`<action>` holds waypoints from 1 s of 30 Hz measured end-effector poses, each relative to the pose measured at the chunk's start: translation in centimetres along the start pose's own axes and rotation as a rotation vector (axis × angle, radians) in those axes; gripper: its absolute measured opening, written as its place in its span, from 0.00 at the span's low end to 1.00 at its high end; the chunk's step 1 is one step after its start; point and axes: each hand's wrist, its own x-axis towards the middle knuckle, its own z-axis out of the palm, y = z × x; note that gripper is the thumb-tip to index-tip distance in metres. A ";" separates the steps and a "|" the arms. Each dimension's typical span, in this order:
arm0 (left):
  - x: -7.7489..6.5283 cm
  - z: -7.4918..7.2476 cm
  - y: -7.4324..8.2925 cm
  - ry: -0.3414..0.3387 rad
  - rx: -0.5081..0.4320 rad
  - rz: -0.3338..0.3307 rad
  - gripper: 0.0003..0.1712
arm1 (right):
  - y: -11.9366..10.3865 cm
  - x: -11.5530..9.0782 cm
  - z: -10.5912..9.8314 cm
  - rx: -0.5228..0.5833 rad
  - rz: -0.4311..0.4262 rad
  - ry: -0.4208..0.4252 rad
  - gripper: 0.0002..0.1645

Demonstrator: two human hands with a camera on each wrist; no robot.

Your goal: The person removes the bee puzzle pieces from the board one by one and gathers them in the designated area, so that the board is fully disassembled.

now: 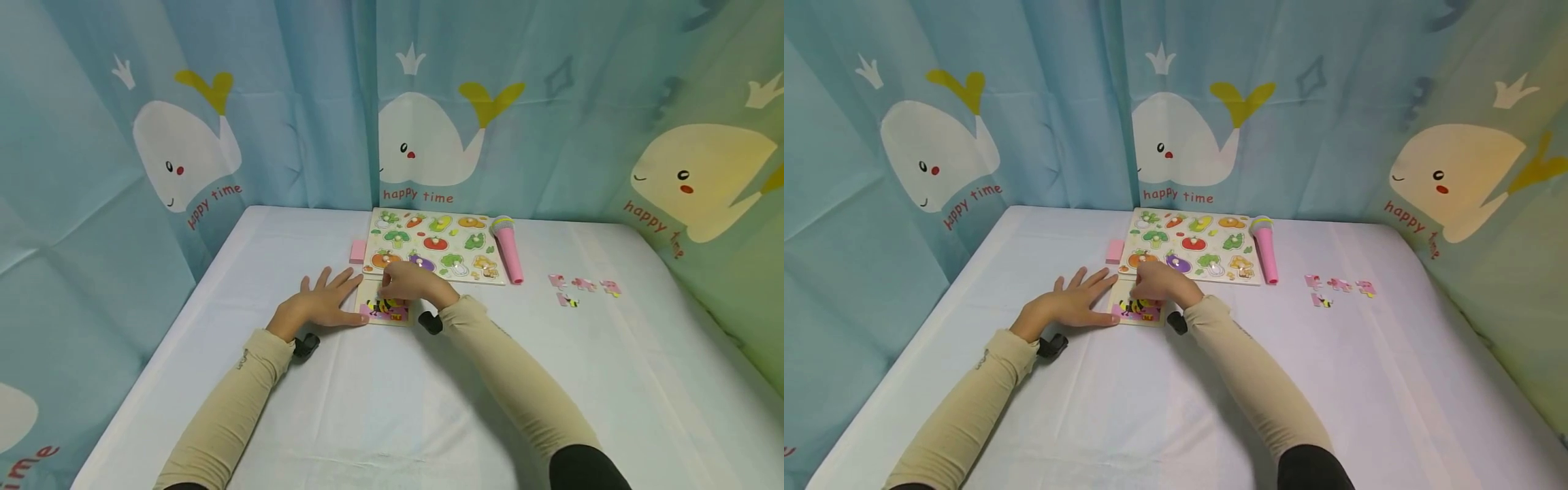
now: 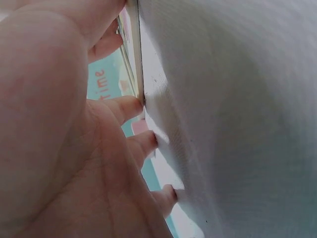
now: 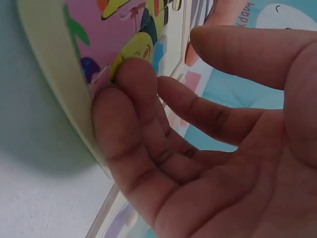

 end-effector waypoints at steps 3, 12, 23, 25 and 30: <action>-0.1 -0.1 0.1 -0.003 0.014 -0.001 0.59 | -0.2 0.1 0.0 -0.008 0.008 0.012 0.12; -0.4 -0.5 0.3 -0.016 0.023 0.000 0.58 | -0.3 0.5 0.3 -0.039 -0.010 0.077 0.10; -0.5 -0.5 0.5 -0.013 0.020 -0.001 0.58 | 0.9 0.3 0.6 0.152 -0.007 0.097 0.09; -0.5 -0.5 0.5 -0.012 0.031 0.000 0.57 | 1.2 0.3 0.5 0.182 -0.028 0.097 0.10; -0.6 -0.6 0.6 -0.007 0.032 -0.001 0.57 | 1.4 0.2 0.2 0.199 -0.097 0.111 0.10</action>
